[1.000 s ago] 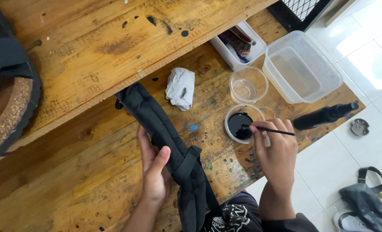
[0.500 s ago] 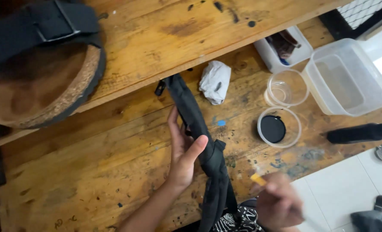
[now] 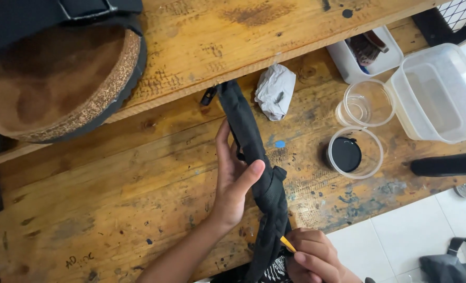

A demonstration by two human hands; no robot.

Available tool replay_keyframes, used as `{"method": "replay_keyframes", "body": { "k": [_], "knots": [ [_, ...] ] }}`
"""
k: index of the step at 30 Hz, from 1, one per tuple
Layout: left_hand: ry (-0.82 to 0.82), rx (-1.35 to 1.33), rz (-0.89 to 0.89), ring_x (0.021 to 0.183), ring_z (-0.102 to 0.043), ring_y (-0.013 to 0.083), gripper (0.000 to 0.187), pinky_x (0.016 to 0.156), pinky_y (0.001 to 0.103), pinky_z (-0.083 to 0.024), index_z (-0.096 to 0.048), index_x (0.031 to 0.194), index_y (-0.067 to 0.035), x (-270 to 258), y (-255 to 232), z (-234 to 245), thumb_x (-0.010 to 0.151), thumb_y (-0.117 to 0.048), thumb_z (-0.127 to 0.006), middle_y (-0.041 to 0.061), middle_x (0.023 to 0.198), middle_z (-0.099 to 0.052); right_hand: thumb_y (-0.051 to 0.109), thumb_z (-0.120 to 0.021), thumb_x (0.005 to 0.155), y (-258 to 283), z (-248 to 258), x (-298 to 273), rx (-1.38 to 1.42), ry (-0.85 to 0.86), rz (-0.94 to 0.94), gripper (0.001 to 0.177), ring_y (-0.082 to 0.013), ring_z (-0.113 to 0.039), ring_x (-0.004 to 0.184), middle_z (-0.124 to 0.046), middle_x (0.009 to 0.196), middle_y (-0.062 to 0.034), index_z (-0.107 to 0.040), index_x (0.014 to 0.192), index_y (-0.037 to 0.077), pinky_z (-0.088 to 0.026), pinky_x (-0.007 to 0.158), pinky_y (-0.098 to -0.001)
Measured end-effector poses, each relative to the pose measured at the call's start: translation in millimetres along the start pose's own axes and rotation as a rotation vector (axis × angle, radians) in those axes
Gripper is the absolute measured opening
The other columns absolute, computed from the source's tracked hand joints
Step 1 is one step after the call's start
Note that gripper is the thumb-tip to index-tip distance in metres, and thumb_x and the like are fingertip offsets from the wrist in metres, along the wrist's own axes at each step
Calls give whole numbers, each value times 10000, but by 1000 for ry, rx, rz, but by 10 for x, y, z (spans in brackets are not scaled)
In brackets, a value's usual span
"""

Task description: The person paints a black fabric bag with black paint using a small brush. They repeatedly dip the brush into a container of paint and apply it to the bag's surface, focusing on the strap and buckle area.

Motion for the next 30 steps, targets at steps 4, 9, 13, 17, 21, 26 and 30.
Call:
{"method": "replay_keyframes", "body": {
  "k": [4,9,13,17,21,26,30],
  "knots": [
    [-37,-10,-4,1158,-473,148,813,1003,317,-419,-225,1619,-142,1,104,75,957,-361,-645,47,1346,-467,425,-368,1161,15,-78,141,84,-106,-64,407,-207,-632,520,-612,743,-53,-518,914,138,-597,498,-273],
    [-195,-454,236,1206,-639,303,619,1043,436,-539,-470,1522,-63,-69,426,207,975,-343,-545,190,1357,-638,355,-405,1152,90,-134,302,72,-54,-72,321,-179,-642,530,-603,765,-43,-547,977,125,-606,530,-242],
    [25,-577,209,874,-659,270,563,776,374,-576,-610,1138,80,-52,210,-23,983,-445,-478,211,989,-659,313,-451,1112,208,-25,595,72,282,-188,253,-245,-715,733,-662,928,-86,-580,1062,102,-658,688,-312],
    [41,-634,205,885,-659,289,577,774,379,-558,-599,1120,99,-51,154,-62,976,-442,-459,225,988,-644,195,-475,1056,199,-25,601,80,755,-137,264,-329,-754,957,-655,1178,-178,-526,1270,48,-669,872,-409],
    [21,-671,252,913,-662,291,597,811,393,-564,-603,1148,100,-81,210,-31,984,-453,-446,223,1015,-655,154,-512,1032,217,-131,528,70,783,-165,273,-342,-749,987,-655,1195,-179,-536,1281,47,-670,891,-416],
    [-96,-699,205,886,-643,289,522,769,394,-558,-596,1130,65,-118,228,14,970,-420,-487,181,1032,-630,317,-448,1120,158,-200,408,-7,-31,-104,318,-206,-581,529,-619,725,-95,-553,920,93,-585,543,-285],
    [-183,-689,185,875,-645,269,528,769,358,-550,-601,1120,62,-186,225,43,944,-429,-518,184,979,-648,324,-410,1121,98,-164,316,21,-10,-120,338,-212,-603,553,-594,771,-66,-552,906,104,-610,560,-289]
  ]
}}
Point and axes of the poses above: each hand's wrist, its own x-axis towards the middle knuckle, its own z-axis out of the back of the hand, y = z × x, the point moved 6 cm from there along x, towards the middle knuckle
